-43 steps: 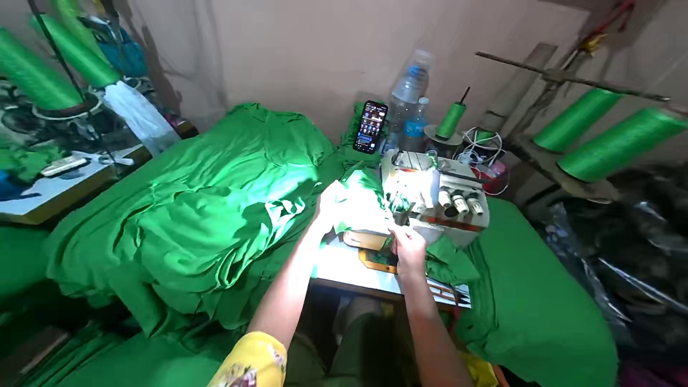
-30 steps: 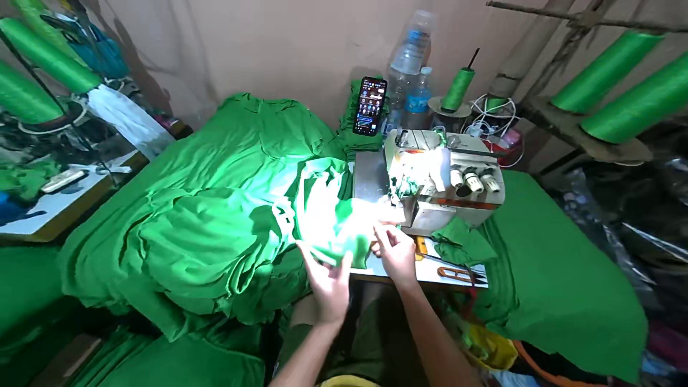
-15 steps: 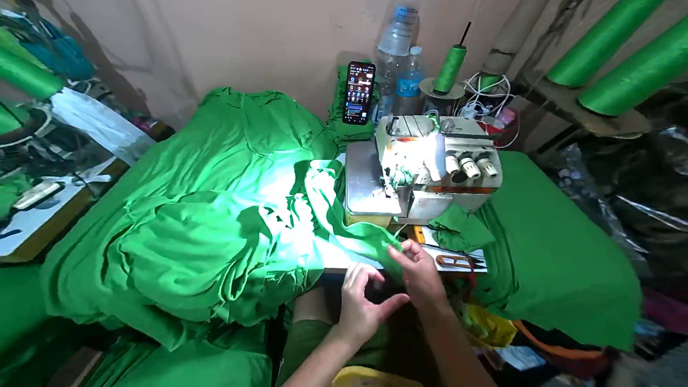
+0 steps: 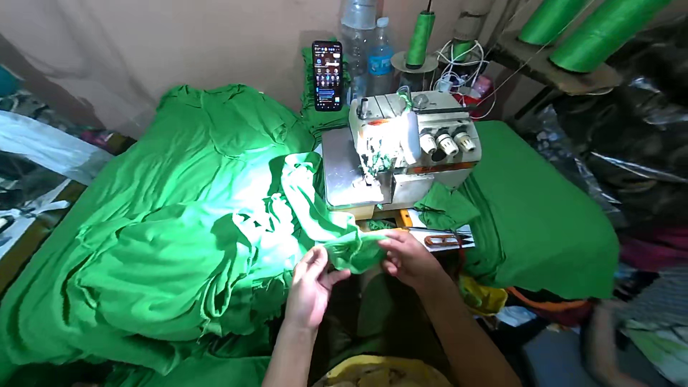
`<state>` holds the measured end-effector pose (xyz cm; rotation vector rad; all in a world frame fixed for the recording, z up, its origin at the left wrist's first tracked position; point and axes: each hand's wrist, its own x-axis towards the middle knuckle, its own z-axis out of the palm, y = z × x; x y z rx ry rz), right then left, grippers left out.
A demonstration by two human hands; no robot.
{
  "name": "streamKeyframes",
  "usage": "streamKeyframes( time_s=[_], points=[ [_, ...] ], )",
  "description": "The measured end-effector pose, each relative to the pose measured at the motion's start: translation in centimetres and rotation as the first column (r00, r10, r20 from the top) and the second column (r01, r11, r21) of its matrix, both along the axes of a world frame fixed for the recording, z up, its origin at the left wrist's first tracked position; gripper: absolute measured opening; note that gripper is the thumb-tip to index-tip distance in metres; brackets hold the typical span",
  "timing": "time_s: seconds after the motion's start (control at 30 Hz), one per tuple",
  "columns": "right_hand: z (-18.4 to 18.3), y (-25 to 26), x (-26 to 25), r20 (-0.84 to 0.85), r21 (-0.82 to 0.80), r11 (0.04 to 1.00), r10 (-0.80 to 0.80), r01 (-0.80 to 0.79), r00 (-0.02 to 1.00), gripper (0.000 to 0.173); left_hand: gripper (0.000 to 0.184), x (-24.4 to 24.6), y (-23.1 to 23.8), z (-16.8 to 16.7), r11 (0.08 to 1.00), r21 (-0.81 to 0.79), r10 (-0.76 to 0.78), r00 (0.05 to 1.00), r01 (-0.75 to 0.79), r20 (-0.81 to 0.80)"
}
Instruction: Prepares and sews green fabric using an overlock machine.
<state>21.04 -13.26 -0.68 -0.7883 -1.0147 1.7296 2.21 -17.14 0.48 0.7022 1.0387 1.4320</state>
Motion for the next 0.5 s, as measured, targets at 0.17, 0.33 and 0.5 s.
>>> streamKeyframes(
  time_s=[0.17, 0.33, 0.5],
  points=[
    [-0.5, 2.2, -1.8, 0.091, -0.178, 0.984, -0.004, 0.020, 0.996, 0.032, 0.018, -0.9, 2.4, -2.4, 0.967, 0.222, 0.227, 0.824, -0.126, -0.519],
    [-0.8, 1.5, -0.8, 0.437, 0.085, 0.995, -0.091, 0.059, 0.895, 0.032, 0.060, -2.5, 3.4, -7.2, 0.879, 0.477, 0.473, 0.111, 0.010, -0.874],
    [0.5, 2.5, 7.3, 0.659, 0.480, 0.759, -0.643, 0.440, 0.390, 0.022, 0.055, -3.5, 2.6, -8.5, 0.703, 0.707, 0.707, 0.171, -0.072, -0.686]
  ],
)
